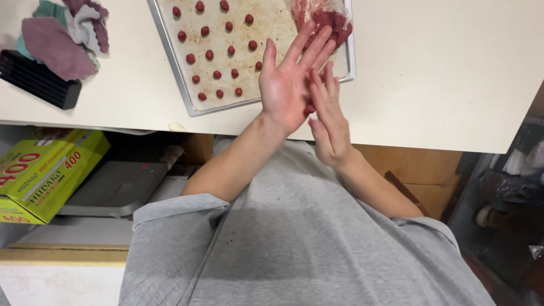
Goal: Rolling small pieces of red meat into spheres and placing them on a tray.
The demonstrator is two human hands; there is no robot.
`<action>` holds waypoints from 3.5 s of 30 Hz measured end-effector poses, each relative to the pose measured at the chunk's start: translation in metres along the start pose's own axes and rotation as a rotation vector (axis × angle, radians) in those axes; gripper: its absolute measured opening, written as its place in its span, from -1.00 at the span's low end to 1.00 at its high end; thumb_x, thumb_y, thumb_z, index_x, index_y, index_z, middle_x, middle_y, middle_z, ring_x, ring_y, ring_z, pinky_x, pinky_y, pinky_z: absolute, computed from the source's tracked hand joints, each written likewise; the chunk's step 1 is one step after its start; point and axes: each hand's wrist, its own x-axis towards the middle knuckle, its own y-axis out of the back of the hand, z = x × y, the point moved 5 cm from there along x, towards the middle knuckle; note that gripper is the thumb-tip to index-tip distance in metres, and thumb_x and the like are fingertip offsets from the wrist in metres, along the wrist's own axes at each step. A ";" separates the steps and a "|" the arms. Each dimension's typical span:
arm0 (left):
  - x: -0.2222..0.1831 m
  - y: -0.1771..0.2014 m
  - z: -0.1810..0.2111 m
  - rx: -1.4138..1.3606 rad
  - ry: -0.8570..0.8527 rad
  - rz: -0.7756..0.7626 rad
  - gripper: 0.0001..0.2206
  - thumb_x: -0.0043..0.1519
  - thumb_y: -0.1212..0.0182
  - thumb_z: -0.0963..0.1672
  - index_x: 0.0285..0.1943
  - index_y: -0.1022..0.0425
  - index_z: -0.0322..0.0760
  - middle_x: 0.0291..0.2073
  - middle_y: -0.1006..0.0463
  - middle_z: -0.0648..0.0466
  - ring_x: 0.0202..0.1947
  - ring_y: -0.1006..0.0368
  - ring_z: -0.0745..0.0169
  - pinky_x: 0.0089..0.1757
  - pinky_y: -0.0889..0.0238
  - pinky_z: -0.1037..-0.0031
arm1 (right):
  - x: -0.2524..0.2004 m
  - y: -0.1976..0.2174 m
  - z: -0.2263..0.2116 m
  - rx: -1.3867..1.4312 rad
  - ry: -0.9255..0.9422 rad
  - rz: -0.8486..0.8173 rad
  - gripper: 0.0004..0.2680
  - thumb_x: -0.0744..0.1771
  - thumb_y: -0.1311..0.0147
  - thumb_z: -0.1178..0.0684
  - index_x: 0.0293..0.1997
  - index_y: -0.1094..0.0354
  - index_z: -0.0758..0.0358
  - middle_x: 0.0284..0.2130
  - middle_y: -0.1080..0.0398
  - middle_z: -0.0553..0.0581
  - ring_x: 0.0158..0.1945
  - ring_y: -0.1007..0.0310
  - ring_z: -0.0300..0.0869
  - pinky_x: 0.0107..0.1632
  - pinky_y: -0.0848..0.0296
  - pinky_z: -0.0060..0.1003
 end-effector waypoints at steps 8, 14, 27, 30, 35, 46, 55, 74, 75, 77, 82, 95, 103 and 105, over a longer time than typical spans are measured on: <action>0.008 0.019 -0.007 0.026 -0.057 -0.004 -0.32 0.49 0.50 0.19 0.61 -0.08 -0.26 0.52 -0.19 -0.13 0.56 -0.03 -0.05 0.44 0.15 0.19 | 0.017 0.021 -0.001 -0.039 -0.010 0.191 -0.87 0.37 -0.14 0.22 0.02 -0.46 0.37 0.01 -0.47 0.20 0.31 -0.34 0.10 0.37 -0.33 -0.04; -0.008 0.022 -0.011 0.143 -0.048 0.015 -0.32 0.48 0.48 0.17 0.58 -0.12 -0.30 0.50 -0.23 -0.13 0.53 -0.08 -0.05 0.45 0.09 0.18 | 0.038 0.013 -0.003 -0.149 0.045 0.149 -0.88 0.37 -0.19 0.19 -0.01 -0.51 0.32 -0.16 -0.46 0.13 0.05 -0.34 0.01 0.16 -0.37 -0.13; -0.018 0.034 0.029 0.028 0.004 0.039 -0.35 0.50 0.48 0.14 0.54 -0.15 -0.39 0.48 -0.23 -0.16 0.51 -0.08 -0.04 0.45 0.09 0.15 | 0.070 -0.032 -0.005 -0.283 -0.037 0.148 -0.82 0.26 -0.39 0.19 -0.11 -0.53 0.30 -0.23 -0.47 0.12 -0.12 -0.39 -0.05 -0.06 -0.41 -0.22; -0.019 0.035 0.043 -0.004 -0.039 0.011 -0.38 0.53 0.48 0.11 0.53 -0.18 -0.42 0.47 -0.25 -0.19 0.52 -0.10 -0.07 0.46 0.09 0.16 | 0.079 -0.041 -0.013 -0.215 -0.064 0.178 -0.86 0.30 -0.35 0.23 -0.11 -0.50 0.31 -0.20 -0.51 0.10 -0.12 -0.43 -0.07 -0.03 -0.41 -0.22; -0.018 0.035 0.066 -0.047 0.003 0.037 -0.40 0.54 0.46 0.09 0.50 -0.20 -0.44 0.44 -0.28 -0.19 0.50 -0.12 -0.06 0.45 0.04 0.19 | 0.089 -0.058 -0.022 -0.305 -0.011 0.081 -0.86 0.35 -0.16 0.33 -0.02 -0.52 0.33 -0.14 -0.51 0.14 -0.01 -0.40 0.00 0.04 -0.42 -0.25; -0.010 0.047 0.099 -0.034 0.152 0.054 -0.44 0.53 0.42 0.10 0.43 -0.21 -0.40 0.30 -0.42 -0.22 0.34 -0.34 -0.07 0.36 -0.15 0.16 | 0.113 -0.079 -0.034 -0.111 -0.149 0.078 -0.79 0.30 -0.24 0.40 0.00 -0.46 0.38 -0.15 -0.53 0.19 -0.01 -0.49 -0.07 0.10 -0.44 -0.26; -0.008 0.047 0.109 -0.059 0.188 -0.019 -0.46 0.56 0.43 0.07 0.42 -0.21 -0.44 0.29 -0.43 -0.23 0.33 -0.36 -0.03 0.36 -0.15 0.20 | 0.106 -0.082 -0.025 0.060 -0.248 0.288 -0.88 0.42 -0.07 0.39 0.05 -0.41 0.45 -0.01 -0.43 0.23 0.01 -0.47 -0.17 0.10 -0.48 -0.36; -0.030 0.041 0.095 0.082 0.033 -0.217 -0.40 0.61 0.46 0.07 0.49 -0.26 -0.51 0.36 -0.42 -0.25 0.40 -0.34 -0.11 0.41 -0.16 0.18 | 0.101 -0.080 -0.067 -0.386 0.083 0.143 -0.76 0.24 -0.49 0.26 -0.09 -0.52 0.31 -0.21 -0.52 0.15 -0.11 -0.50 -0.04 -0.02 -0.50 -0.24; -0.033 0.038 0.091 0.082 0.030 -0.216 -0.40 0.61 0.46 0.07 0.49 -0.26 -0.51 0.36 -0.42 -0.25 0.40 -0.34 -0.11 0.41 -0.16 0.18 | 0.096 -0.076 -0.069 -0.384 0.084 0.141 -0.76 0.24 -0.49 0.26 -0.09 -0.52 0.31 -0.21 -0.52 0.15 -0.11 -0.50 -0.04 -0.02 -0.50 -0.24; -0.036 0.030 0.082 0.007 0.122 -0.197 -0.45 0.60 0.40 0.05 0.45 -0.26 -0.50 0.30 -0.48 -0.23 0.36 -0.38 -0.05 0.38 -0.22 0.22 | 0.092 -0.066 -0.071 -0.267 0.066 0.139 -0.80 0.27 -0.42 0.30 -0.09 -0.49 0.38 -0.19 -0.54 0.18 -0.07 -0.54 -0.02 -0.01 -0.50 -0.27; -0.034 0.031 0.069 0.032 0.083 -0.084 -0.55 0.59 0.29 0.01 0.42 -0.27 -0.41 0.22 -0.52 -0.19 0.27 -0.44 -0.05 0.30 -0.30 0.19 | 0.067 -0.043 -0.070 -0.084 0.018 0.206 -0.89 0.38 -0.17 0.36 -0.01 -0.43 0.50 -0.06 -0.53 0.30 0.01 -0.57 0.01 0.10 -0.54 -0.26; -0.025 0.031 0.007 0.215 -0.245 -0.213 -0.41 0.56 0.35 0.09 0.70 0.10 -0.26 0.56 -0.05 -0.12 0.59 0.06 0.09 0.50 0.15 0.29 | 0.069 -0.065 -0.020 -0.024 0.083 -0.029 -0.19 0.30 0.80 -0.67 0.64 0.17 0.04 0.59 0.32 0.13 0.62 0.46 -0.03 0.59 0.45 0.01; -0.034 0.038 0.048 0.357 -0.202 -0.131 -0.27 0.51 0.50 0.18 0.68 0.18 -0.43 0.65 0.11 -0.21 0.66 0.18 -0.12 0.57 0.32 0.14 | 0.063 -0.084 -0.016 -0.221 0.111 -0.134 -0.23 0.34 0.77 -0.63 0.66 0.25 0.08 0.60 0.34 0.21 0.67 0.51 0.03 0.56 0.57 0.11; -0.036 0.045 0.045 0.446 -0.263 -0.156 -0.28 0.53 0.52 0.19 0.66 0.16 -0.42 0.62 0.09 -0.22 0.64 0.17 -0.12 0.60 0.37 0.18 | 0.072 -0.088 -0.029 -0.108 0.179 -0.144 -0.25 0.34 0.70 -0.63 0.64 0.23 0.06 0.63 0.32 0.19 0.68 0.48 0.02 0.56 0.56 0.11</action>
